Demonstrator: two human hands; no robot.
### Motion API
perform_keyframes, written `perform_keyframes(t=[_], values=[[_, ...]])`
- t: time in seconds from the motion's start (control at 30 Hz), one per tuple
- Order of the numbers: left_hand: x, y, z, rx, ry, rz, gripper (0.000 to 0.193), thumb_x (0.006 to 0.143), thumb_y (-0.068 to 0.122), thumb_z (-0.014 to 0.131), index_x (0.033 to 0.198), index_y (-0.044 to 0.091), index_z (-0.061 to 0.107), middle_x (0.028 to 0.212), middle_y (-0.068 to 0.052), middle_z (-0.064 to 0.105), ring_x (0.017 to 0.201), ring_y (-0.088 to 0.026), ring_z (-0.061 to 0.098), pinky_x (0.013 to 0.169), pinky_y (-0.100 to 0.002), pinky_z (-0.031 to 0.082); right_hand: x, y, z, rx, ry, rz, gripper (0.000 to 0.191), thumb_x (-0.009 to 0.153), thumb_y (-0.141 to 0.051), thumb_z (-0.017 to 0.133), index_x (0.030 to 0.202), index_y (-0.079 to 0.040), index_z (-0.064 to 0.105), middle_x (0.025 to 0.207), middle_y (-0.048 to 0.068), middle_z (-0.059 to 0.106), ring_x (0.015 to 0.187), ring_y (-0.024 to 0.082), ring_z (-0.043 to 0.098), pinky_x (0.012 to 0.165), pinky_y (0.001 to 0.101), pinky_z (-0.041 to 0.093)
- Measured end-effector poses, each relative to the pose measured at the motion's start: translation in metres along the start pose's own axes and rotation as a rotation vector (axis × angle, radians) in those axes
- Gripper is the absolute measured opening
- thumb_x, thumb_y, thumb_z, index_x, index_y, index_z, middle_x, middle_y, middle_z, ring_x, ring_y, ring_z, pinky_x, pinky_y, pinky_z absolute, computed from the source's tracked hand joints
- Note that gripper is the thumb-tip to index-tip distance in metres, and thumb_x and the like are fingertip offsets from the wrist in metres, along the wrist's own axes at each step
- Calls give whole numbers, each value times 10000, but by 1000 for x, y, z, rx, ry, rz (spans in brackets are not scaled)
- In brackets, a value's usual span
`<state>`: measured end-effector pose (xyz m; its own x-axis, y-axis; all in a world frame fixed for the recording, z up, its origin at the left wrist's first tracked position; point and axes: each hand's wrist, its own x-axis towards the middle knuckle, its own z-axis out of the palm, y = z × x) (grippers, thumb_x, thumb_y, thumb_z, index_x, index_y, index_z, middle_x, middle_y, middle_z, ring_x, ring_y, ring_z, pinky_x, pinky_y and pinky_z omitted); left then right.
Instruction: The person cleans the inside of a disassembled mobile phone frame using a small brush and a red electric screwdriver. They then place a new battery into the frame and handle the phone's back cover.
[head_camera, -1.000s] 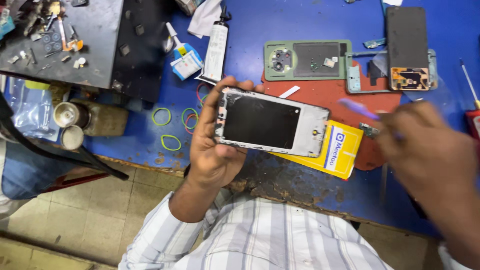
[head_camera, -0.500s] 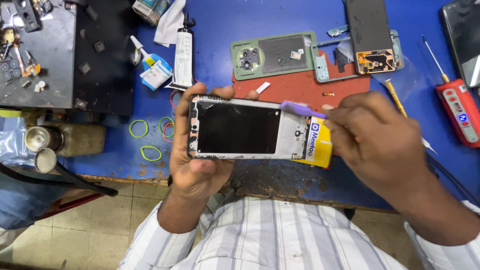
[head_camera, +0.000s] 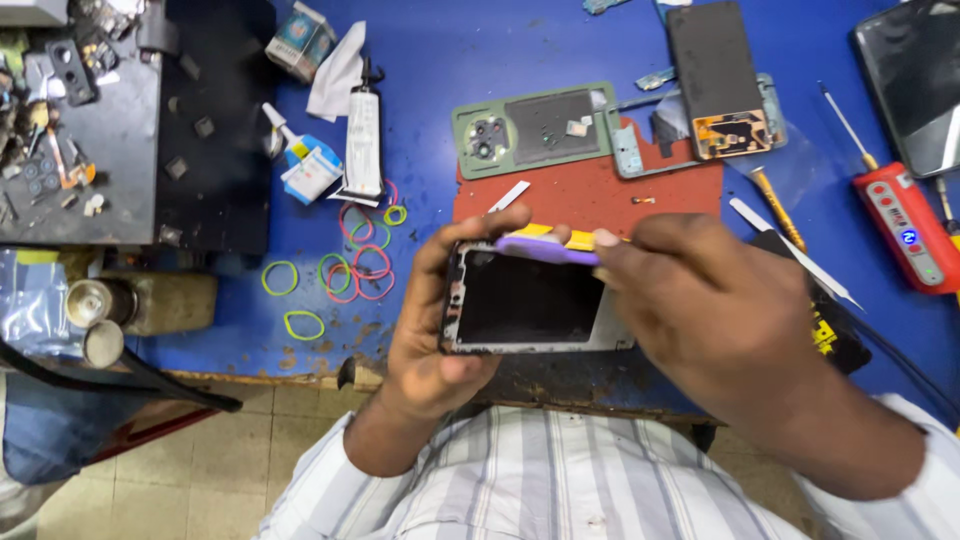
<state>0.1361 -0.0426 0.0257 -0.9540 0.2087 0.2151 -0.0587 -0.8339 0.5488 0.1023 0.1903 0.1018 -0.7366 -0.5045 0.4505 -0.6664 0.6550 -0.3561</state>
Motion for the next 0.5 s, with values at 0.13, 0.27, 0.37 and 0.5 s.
perform_keyframes(t=[0.13,0.27,0.37,0.5], values=[[2,20,-4,-1,70,119,910,878,187,877,1590,134,313,1545,-101,432,1498,-439,405,1262,-598,373,4,7,4,-160,-42,64,228,821,-45,825,1032,-24,742,992,106,703,726,265,685,611,381,532],[6,42,-13,-36,154,158,947,852,196,891,1583,155,290,1568,-83,431,1533,-463,377,1219,-627,390,-4,22,-6,-146,-22,228,178,884,-38,784,1048,-30,715,1042,119,679,762,249,684,676,353,544],[8,29,-10,-53,108,148,940,865,204,889,1590,149,293,1570,-91,445,1499,-453,383,1213,-589,395,-18,26,-9,-84,34,298,147,888,-30,775,1013,5,705,1028,153,674,733,246,665,635,347,537],[9,20,-9,-12,86,180,909,886,223,890,1566,133,294,1528,-101,462,1494,-464,404,1249,-580,402,-19,16,5,-36,-36,161,130,843,-4,792,947,-4,713,961,128,684,740,243,688,635,359,544]])
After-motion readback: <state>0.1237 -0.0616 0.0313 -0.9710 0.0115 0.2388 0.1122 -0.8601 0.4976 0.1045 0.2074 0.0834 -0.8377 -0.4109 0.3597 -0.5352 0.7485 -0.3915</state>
